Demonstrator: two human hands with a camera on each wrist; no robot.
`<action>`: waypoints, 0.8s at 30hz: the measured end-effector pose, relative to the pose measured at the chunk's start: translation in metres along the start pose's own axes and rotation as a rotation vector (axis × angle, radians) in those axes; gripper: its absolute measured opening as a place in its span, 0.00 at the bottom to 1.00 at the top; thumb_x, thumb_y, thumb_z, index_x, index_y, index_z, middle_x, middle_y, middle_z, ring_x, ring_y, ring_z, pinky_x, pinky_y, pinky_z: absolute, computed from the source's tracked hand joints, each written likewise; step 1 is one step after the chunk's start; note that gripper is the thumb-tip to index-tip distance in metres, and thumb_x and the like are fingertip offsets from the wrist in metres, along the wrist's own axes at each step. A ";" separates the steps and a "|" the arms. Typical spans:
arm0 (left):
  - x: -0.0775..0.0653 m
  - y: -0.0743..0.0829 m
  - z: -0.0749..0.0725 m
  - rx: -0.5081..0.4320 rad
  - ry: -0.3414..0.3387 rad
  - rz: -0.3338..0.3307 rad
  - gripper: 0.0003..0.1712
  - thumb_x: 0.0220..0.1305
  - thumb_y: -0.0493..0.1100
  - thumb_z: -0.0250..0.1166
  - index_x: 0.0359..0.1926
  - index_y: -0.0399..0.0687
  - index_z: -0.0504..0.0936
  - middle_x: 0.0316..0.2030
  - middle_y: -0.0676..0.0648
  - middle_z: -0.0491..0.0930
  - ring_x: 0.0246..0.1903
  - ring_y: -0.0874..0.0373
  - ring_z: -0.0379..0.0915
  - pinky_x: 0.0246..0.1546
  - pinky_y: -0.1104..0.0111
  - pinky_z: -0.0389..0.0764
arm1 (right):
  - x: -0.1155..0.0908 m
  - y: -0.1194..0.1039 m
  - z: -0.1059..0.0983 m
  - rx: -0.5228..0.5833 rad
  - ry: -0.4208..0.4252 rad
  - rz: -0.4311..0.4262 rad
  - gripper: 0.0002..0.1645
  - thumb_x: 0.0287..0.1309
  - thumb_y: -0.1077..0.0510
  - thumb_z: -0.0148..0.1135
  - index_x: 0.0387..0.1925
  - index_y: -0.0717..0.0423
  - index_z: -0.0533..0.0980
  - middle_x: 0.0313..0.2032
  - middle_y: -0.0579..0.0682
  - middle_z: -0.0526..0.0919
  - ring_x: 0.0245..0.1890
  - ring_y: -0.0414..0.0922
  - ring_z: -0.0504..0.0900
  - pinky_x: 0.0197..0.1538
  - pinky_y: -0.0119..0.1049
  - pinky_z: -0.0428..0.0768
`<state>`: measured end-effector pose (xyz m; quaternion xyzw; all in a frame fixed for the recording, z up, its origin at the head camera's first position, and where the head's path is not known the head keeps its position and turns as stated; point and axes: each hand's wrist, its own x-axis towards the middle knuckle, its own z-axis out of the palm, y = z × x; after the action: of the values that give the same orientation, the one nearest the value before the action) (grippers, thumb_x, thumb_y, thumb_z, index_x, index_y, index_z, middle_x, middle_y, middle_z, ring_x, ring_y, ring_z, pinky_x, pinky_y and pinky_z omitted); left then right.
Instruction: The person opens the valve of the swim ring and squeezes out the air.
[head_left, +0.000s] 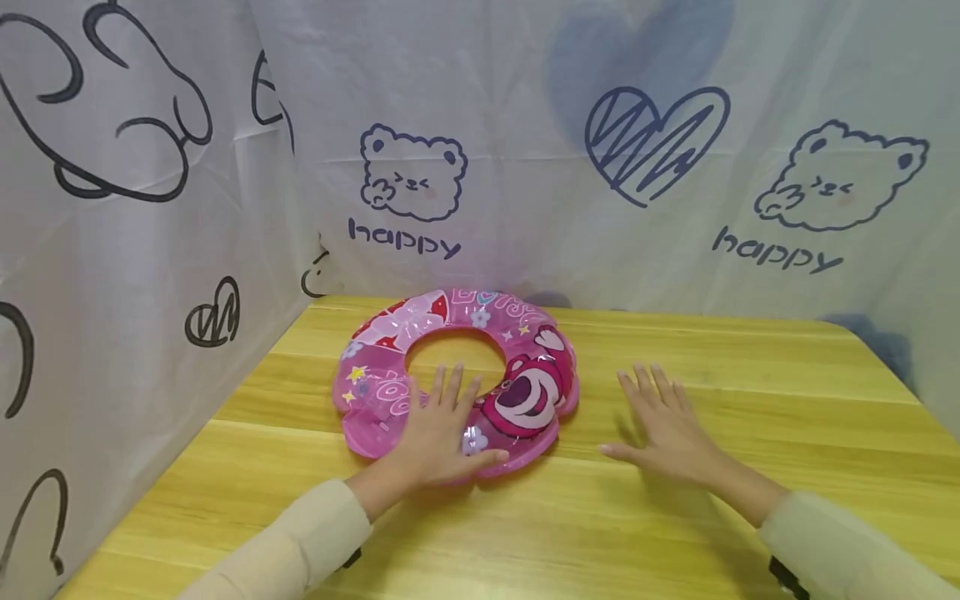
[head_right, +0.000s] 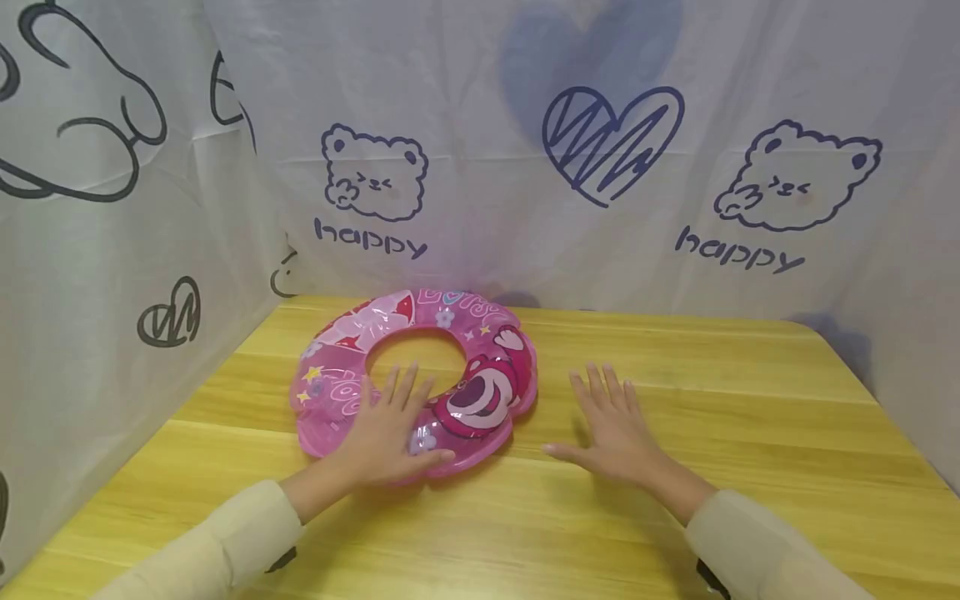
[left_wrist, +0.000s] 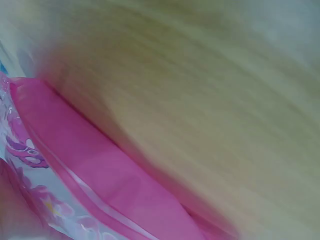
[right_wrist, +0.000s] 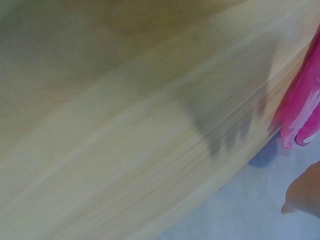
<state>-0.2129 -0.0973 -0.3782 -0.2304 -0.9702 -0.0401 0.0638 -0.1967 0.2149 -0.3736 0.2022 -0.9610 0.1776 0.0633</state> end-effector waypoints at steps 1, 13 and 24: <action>-0.001 -0.001 0.000 0.003 -0.008 -0.002 0.59 0.50 0.79 0.49 0.72 0.49 0.47 0.73 0.38 0.41 0.72 0.39 0.33 0.64 0.35 0.30 | 0.002 0.000 0.001 0.004 -0.004 -0.015 0.59 0.50 0.31 0.58 0.71 0.61 0.47 0.71 0.67 0.42 0.71 0.64 0.36 0.68 0.63 0.37; -0.005 -0.005 0.003 0.005 -0.044 0.024 0.57 0.52 0.78 0.48 0.72 0.48 0.49 0.72 0.38 0.46 0.71 0.38 0.36 0.64 0.35 0.34 | 0.035 -0.009 0.009 0.042 -0.040 -0.098 0.58 0.52 0.35 0.60 0.72 0.60 0.44 0.72 0.62 0.41 0.72 0.61 0.38 0.69 0.62 0.37; -0.009 -0.006 0.007 -0.023 -0.055 0.063 0.54 0.54 0.76 0.49 0.71 0.46 0.52 0.71 0.36 0.49 0.70 0.36 0.40 0.64 0.35 0.37 | 0.057 -0.031 0.019 0.075 -0.099 -0.128 0.58 0.50 0.34 0.60 0.72 0.58 0.45 0.72 0.59 0.45 0.73 0.59 0.38 0.70 0.60 0.35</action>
<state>-0.2086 -0.1058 -0.3863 -0.2624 -0.9633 -0.0432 0.0358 -0.2372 0.1605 -0.3699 0.2739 -0.9408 0.1988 0.0194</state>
